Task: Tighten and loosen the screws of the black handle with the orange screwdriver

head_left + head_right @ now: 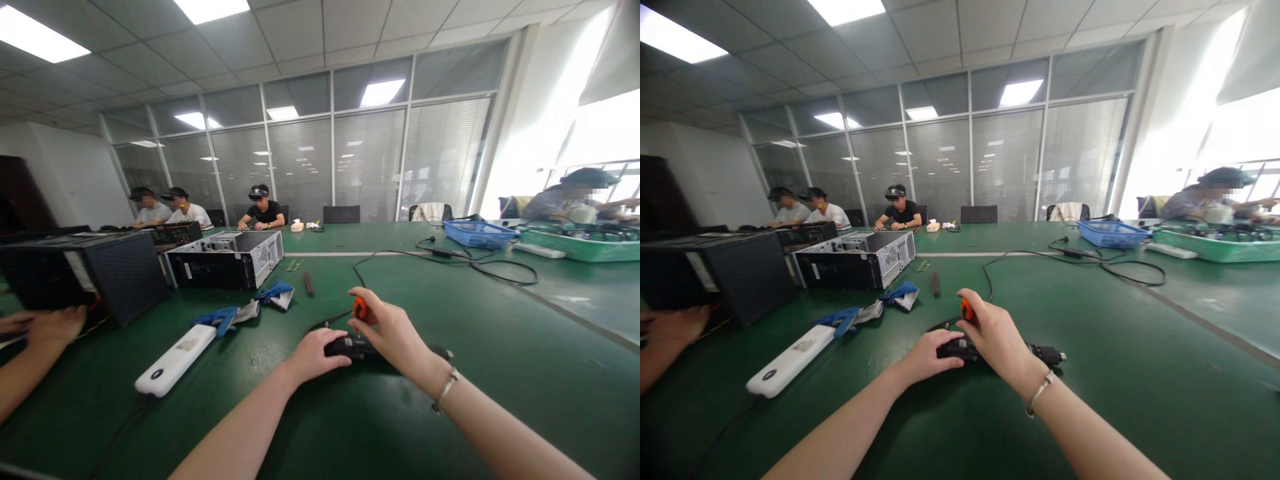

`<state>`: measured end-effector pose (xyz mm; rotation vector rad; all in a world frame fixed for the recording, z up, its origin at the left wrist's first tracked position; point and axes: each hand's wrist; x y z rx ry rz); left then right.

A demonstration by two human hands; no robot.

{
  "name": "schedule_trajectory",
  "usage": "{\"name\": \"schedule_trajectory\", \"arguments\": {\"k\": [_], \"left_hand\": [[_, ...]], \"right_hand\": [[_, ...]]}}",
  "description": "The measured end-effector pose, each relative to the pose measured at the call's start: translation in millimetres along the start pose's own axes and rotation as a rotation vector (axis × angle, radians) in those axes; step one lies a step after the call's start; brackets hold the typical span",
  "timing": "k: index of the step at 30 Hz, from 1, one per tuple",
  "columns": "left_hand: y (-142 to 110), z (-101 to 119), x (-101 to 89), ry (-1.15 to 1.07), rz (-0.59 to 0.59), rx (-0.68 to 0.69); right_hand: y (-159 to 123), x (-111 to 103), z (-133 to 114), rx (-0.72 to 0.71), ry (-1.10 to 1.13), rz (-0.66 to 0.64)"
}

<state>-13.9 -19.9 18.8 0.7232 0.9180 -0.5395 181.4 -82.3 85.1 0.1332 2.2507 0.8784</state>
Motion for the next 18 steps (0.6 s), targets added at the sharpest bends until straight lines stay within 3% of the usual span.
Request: {"name": "schedule_trajectory", "arguments": {"k": [7,13,18], "left_hand": [[1.6,-6.8,6.0,0.015,0.019,0.017],[1.5,-6.6,4.6,-0.002,0.025,0.023],[2.0,-4.9,3.5,0.007,0.012,0.029]], "right_hand": [[-18.6,12.3,6.1,0.038,0.387,0.088],[-14.8,13.7,5.3,-0.010,0.156,0.210],[-17.6,12.3,3.6,-0.025,0.268,0.125]]}}
Point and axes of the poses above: each hand's wrist, its own y-axis towards the middle knuckle, its own x-axis out of the palm, z = x × y, and after that the axes turned 5 degrees about y, right-handed
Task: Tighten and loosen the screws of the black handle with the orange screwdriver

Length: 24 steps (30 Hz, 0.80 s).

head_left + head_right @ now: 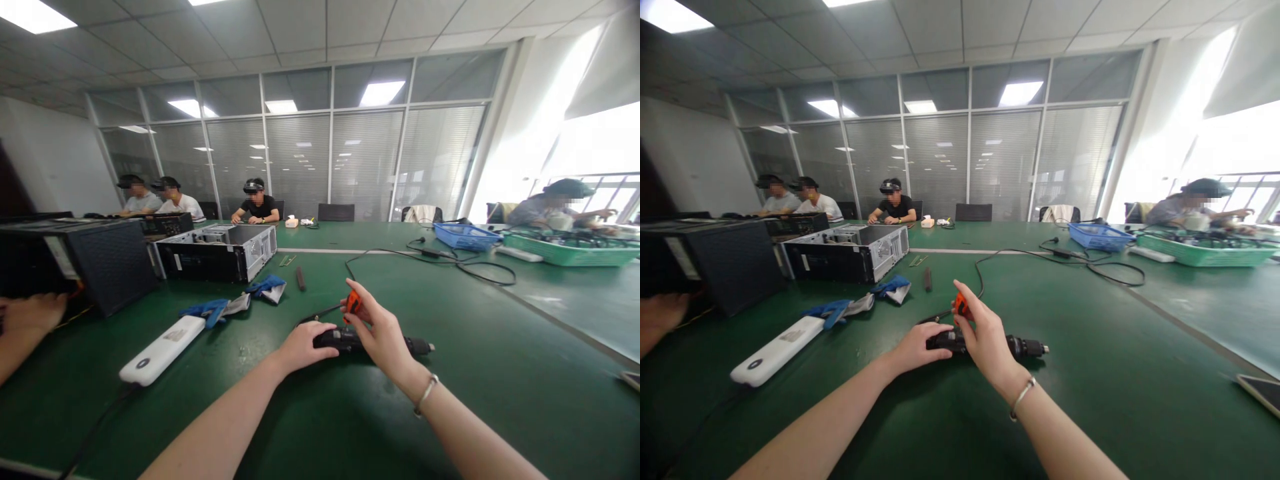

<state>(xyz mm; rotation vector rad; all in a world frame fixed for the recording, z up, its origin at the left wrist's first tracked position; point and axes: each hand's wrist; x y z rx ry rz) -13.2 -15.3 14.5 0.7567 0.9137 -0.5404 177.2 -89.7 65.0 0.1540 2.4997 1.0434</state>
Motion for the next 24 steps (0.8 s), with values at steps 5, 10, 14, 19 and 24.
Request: {"name": "schedule_trajectory", "arguments": {"k": [5,10,14,19,24], "left_hand": [[1.1,-0.8,1.1,0.011,0.006,0.000],[1.0,-0.6,0.6,0.015,-0.007,-0.001],[1.0,1.8,-1.2,0.008,-0.013,-0.004],[0.3,2.8,-2.2,0.000,-0.014,-0.001],[0.1,2.5,-2.3,0.001,-0.021,0.003]], "right_hand": [[-0.7,-0.6,-0.6,-0.049,-0.150,0.039],[-0.9,-1.1,-0.9,-0.072,-0.166,0.015],[-2.7,0.1,-3.6,-0.073,-0.141,-0.013],[-2.7,-1.3,-2.4,-0.062,-0.214,0.038],[-2.2,-1.1,-2.3,-0.059,-0.130,-0.018]]}}
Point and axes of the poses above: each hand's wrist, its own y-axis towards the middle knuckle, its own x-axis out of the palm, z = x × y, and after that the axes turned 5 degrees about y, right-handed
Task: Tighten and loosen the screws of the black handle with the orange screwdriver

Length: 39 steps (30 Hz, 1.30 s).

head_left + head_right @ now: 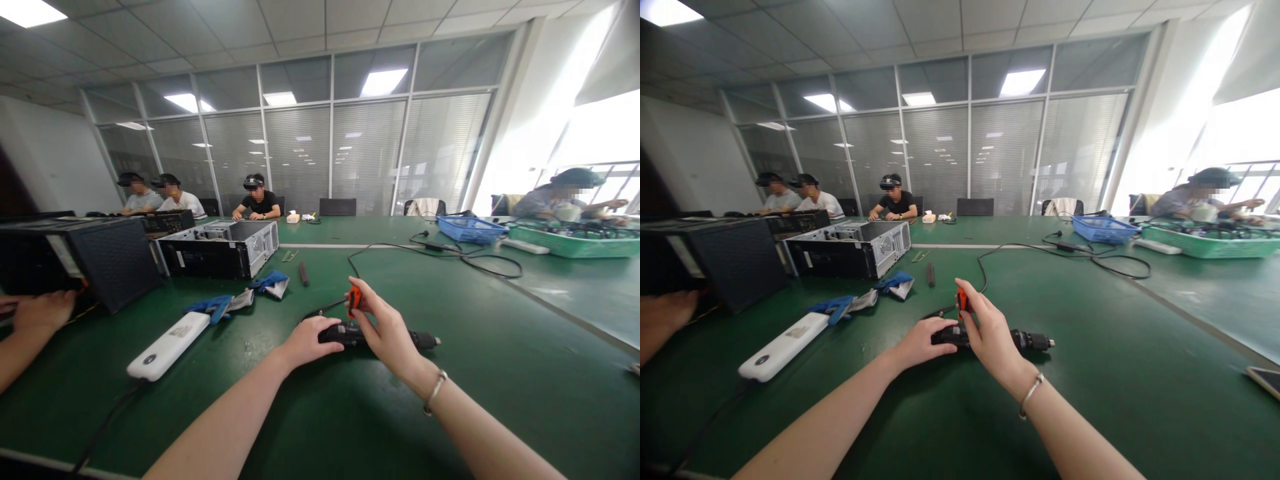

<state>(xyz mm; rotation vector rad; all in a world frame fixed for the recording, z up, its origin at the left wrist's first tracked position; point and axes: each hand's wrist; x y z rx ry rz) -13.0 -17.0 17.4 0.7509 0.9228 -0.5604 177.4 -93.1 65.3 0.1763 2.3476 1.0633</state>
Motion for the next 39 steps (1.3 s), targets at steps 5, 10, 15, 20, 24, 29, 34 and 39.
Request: {"name": "schedule_trajectory", "arguments": {"k": [5,10,15,20,24,29,34,39], "left_hand": [[0.2,-1.2,1.6,0.016,0.006,-0.002],[0.1,-1.5,2.2,0.019,0.010,0.000],[0.1,0.6,0.0,0.009,-0.001,-0.001],[0.5,-0.4,0.3,0.005,0.002,-0.003],[0.8,0.2,0.3,0.007,0.003,-0.004],[0.8,0.1,1.0,0.008,0.006,-0.023],[1.3,-0.7,1.3,0.004,0.005,-0.016],[1.2,-0.2,0.9,0.011,-0.008,-0.032]], "right_hand": [[-1.5,1.4,4.6,0.012,-0.069,0.051],[-2.7,3.6,7.5,0.026,0.047,0.011],[-2.3,2.2,6.0,0.001,-0.080,0.069],[-2.9,0.9,4.6,0.001,0.014,0.022],[-4.2,3.3,5.8,0.009,-0.023,0.055],[-3.8,4.9,8.3,0.042,0.069,0.031],[-4.2,6.1,5.9,0.018,0.101,0.019],[-3.5,4.4,6.8,0.023,0.014,0.057]]}}
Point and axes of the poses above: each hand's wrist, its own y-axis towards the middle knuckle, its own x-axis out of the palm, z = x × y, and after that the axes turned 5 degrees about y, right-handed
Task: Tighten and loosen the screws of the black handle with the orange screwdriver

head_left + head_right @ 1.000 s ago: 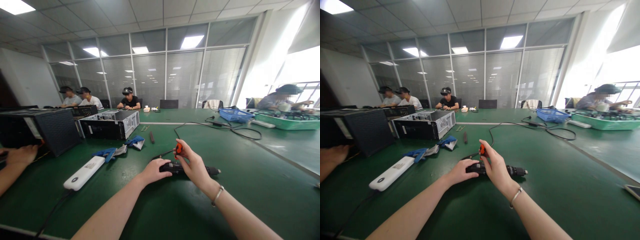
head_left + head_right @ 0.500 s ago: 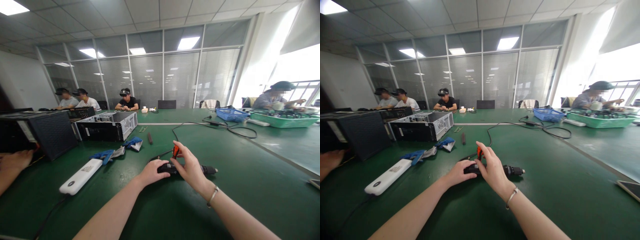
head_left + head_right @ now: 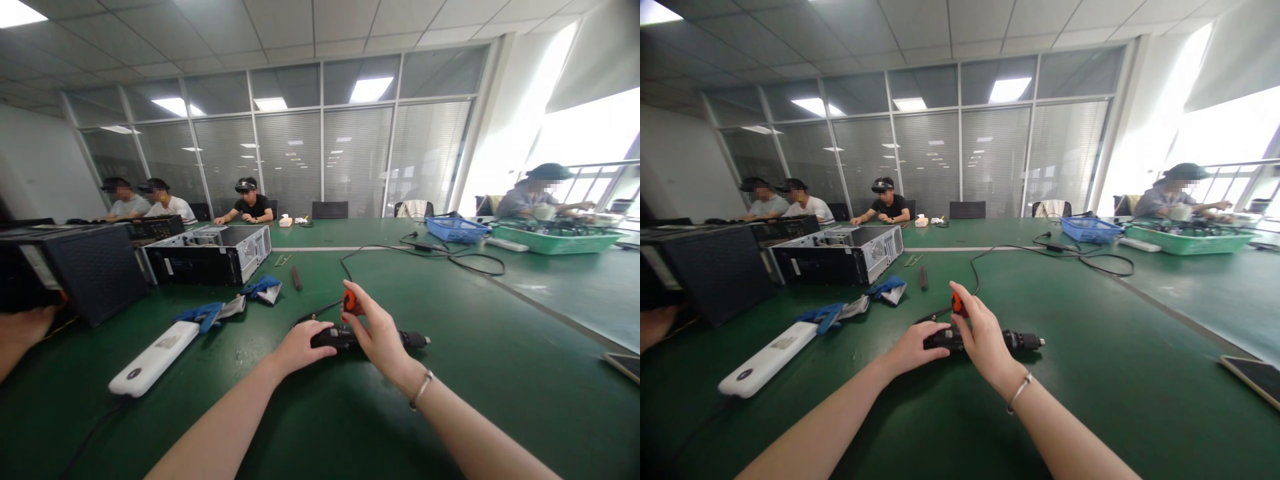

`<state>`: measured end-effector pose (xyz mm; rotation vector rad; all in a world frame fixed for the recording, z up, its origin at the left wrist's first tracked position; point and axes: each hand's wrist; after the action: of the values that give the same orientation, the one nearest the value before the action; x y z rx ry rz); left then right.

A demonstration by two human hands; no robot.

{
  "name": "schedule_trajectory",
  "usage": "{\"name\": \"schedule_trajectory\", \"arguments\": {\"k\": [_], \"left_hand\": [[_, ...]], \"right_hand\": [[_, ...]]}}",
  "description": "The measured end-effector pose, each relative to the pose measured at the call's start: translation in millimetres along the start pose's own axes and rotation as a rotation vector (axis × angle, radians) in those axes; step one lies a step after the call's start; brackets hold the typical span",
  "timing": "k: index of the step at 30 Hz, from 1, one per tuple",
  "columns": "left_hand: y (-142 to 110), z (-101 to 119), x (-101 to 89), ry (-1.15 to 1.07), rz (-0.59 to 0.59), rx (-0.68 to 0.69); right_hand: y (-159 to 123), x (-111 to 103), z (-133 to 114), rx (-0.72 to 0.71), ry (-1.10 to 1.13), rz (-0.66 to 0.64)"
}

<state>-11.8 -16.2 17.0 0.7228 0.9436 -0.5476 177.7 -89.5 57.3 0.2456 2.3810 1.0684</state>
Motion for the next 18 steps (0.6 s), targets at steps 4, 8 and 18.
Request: {"name": "schedule_trajectory", "arguments": {"k": [4,8,18], "left_hand": [[-0.4,-0.8,0.6,0.002,0.012,0.006],[-0.4,-1.5,0.7,0.011,0.016,0.015],[-1.4,-3.0,1.6,0.005,0.020,0.022]], "right_hand": [[-0.8,0.6,0.0,0.029,0.112,-0.064],[-1.7,2.0,0.3,0.041,0.149,-0.072],[-5.1,0.2,-1.0,0.001,0.240,0.000]]}}
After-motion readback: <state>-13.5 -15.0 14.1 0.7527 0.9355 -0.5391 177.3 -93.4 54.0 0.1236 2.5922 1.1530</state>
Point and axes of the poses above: each hand's wrist, its own y-axis towards the middle knuckle, its own x-axis out of the palm, z = x × y, and after that the axes turned 5 degrees about y, right-handed
